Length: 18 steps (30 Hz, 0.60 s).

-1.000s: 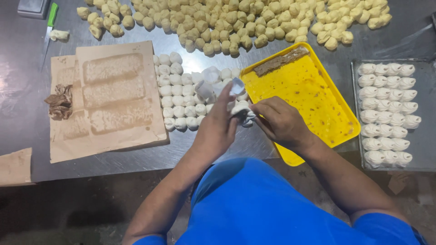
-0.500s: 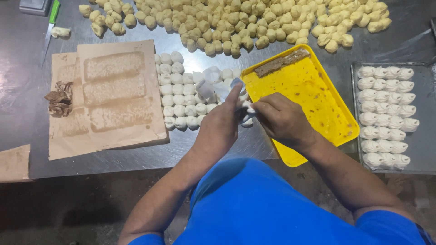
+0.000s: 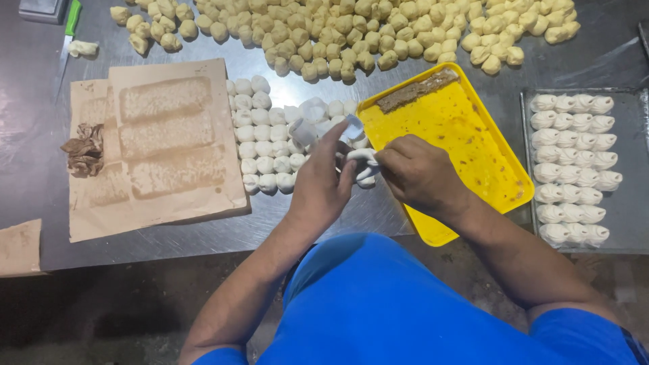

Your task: The person prepares dumplings by flattening dough balls, scooping filling onto the dough with a spoon, folding and pinching the dough closed by hand, and placing the finished dumplings onto a metal tray.

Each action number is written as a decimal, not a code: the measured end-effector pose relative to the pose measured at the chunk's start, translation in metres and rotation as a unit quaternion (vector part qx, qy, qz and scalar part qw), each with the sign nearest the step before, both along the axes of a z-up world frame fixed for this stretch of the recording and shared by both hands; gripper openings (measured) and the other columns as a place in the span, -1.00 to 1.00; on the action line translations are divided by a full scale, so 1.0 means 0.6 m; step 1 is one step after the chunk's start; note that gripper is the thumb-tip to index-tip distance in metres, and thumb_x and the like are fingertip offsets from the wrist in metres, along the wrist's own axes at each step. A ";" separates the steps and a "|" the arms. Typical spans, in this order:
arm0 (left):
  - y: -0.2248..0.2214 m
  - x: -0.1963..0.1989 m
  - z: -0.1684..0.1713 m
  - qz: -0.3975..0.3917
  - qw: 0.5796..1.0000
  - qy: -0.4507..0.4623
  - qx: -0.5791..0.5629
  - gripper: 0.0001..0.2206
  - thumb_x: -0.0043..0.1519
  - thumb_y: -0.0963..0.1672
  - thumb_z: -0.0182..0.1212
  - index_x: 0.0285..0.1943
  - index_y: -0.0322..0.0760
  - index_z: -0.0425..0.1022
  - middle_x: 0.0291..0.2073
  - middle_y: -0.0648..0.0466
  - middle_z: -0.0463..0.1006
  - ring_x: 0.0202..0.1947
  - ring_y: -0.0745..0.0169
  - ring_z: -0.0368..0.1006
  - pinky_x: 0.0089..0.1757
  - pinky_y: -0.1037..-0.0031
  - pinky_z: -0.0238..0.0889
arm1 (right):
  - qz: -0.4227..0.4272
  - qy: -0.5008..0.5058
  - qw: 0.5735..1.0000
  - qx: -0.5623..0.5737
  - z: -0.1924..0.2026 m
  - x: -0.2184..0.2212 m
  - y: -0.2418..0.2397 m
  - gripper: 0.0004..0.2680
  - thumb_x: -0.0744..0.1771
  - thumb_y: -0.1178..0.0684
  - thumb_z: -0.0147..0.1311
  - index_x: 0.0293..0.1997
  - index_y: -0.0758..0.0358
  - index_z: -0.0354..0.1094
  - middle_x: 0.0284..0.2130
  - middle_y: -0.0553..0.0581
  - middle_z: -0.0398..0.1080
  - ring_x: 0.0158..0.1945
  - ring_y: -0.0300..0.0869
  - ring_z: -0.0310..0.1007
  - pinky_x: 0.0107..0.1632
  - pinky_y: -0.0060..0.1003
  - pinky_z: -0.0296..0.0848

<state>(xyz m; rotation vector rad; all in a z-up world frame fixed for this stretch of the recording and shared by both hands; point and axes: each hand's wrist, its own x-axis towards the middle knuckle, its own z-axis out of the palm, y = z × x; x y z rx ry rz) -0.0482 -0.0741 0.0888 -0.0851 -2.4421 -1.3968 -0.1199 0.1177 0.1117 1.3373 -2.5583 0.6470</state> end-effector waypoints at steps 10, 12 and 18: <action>-0.003 -0.004 -0.001 0.013 0.998 0.064 0.009 -0.46 0.25 -0.25 0.29 0.43 -0.27 0.23 -0.03 -0.13 0.54 -0.15 0.04 0.57 -0.16 0.35 0.49 | 0.012 0.024 0.999 -0.020 0.016 -0.011 -0.018 -0.86 0.28 0.11 0.25 -0.13 0.18 0.45 -0.33 0.11 0.42 -0.21 0.00 0.48 -0.20 -0.12 0.45; -0.002 -0.005 -0.001 0.022 0.999 -0.006 0.037 -0.49 0.27 -0.24 0.27 0.42 -0.26 0.25 -0.14 -0.05 0.56 -0.22 0.11 0.59 -0.20 0.36 0.49 | 0.017 0.008 1.000 -0.010 0.012 -0.010 -0.017 -0.88 0.29 0.12 0.24 -0.15 0.16 0.44 -0.34 0.09 0.42 -0.21 -0.01 0.49 -0.20 -0.13 0.46; -0.006 -0.005 0.000 0.023 0.996 0.042 -0.080 -0.51 0.26 -0.22 0.31 0.39 -0.25 0.31 -0.22 -0.01 0.59 -0.19 0.02 0.55 -0.15 0.25 0.43 | 0.017 0.060 0.998 -0.006 0.032 0.007 -0.024 -0.73 0.26 0.11 0.23 0.06 0.26 0.46 -0.26 0.16 0.43 -0.21 0.01 0.47 -0.23 -0.15 0.45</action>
